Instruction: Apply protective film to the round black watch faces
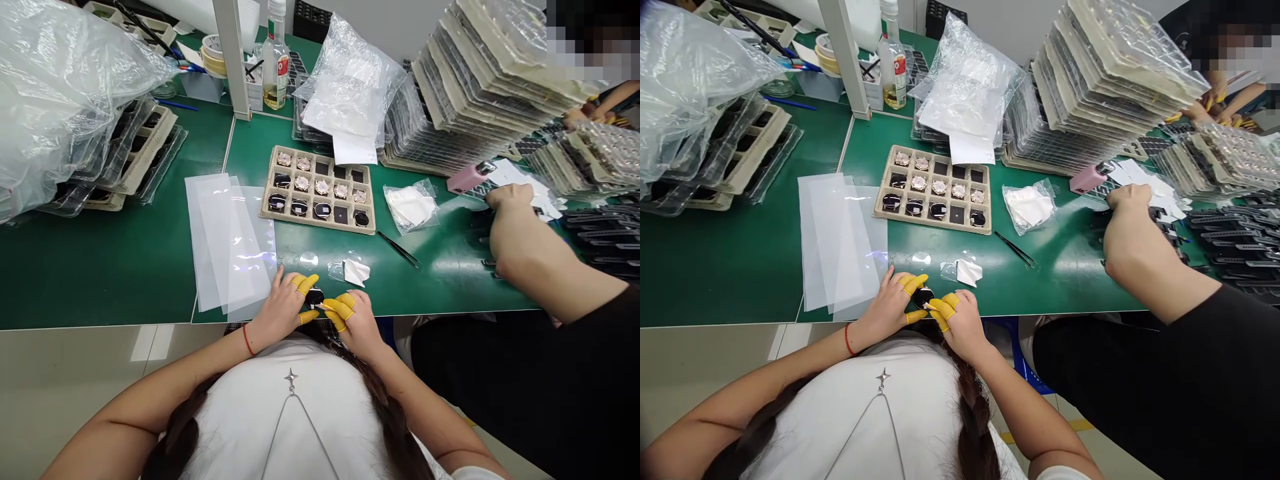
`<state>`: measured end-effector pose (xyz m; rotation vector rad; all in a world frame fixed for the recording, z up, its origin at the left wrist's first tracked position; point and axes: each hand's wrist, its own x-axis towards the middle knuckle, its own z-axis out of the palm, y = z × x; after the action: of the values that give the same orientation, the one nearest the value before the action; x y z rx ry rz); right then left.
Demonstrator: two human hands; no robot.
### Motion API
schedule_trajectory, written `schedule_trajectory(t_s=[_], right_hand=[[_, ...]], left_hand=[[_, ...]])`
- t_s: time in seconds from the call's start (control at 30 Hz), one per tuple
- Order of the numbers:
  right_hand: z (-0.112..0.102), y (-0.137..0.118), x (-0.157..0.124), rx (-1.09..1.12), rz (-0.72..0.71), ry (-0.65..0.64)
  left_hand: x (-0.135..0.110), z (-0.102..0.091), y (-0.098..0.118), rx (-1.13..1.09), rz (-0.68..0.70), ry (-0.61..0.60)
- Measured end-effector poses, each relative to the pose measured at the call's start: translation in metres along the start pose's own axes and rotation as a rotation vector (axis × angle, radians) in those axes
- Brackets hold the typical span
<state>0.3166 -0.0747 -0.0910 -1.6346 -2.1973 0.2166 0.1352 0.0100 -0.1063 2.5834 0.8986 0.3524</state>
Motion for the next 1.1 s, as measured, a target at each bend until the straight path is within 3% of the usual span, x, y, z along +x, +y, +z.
schedule_trajectory(t_s=[0.2,0.33,0.5,0.6,0.7,0.77,0.87,0.97,1.1], right_hand=[[0.014,0.012,0.035,0.027,0.114,0.057],[0.014,0.022,0.048,0.038,0.132,0.025],[0.0,0.032,0.042,0.138,0.108,0.155],[0.001,0.036,0.033,0.193,0.096,0.187],[0.012,0.038,0.026,0.169,0.132,0.259],[0.019,0.04,0.023,0.148,0.203,0.358],[0.021,0.048,0.018,0.114,0.272,0.441],[0.013,0.06,0.015,0.027,0.31,0.454],[0.005,0.069,0.017,0.016,0.332,0.352]], left_hand=[[0.002,0.005,-0.003,-0.047,-0.031,0.021],[0.002,0.006,-0.001,-0.057,-0.044,0.044],[0.01,-0.014,-0.004,-0.114,-0.008,-0.017],[0.038,-0.039,-0.016,-0.174,-0.029,-0.001],[0.091,-0.056,-0.03,-0.12,-0.032,0.076],[0.132,-0.056,-0.037,-0.02,0.034,0.102],[0.181,-0.04,-0.04,0.098,0.142,0.083],[0.2,-0.021,-0.041,0.14,0.225,0.044],[0.193,-0.015,-0.047,0.186,0.308,0.001]])
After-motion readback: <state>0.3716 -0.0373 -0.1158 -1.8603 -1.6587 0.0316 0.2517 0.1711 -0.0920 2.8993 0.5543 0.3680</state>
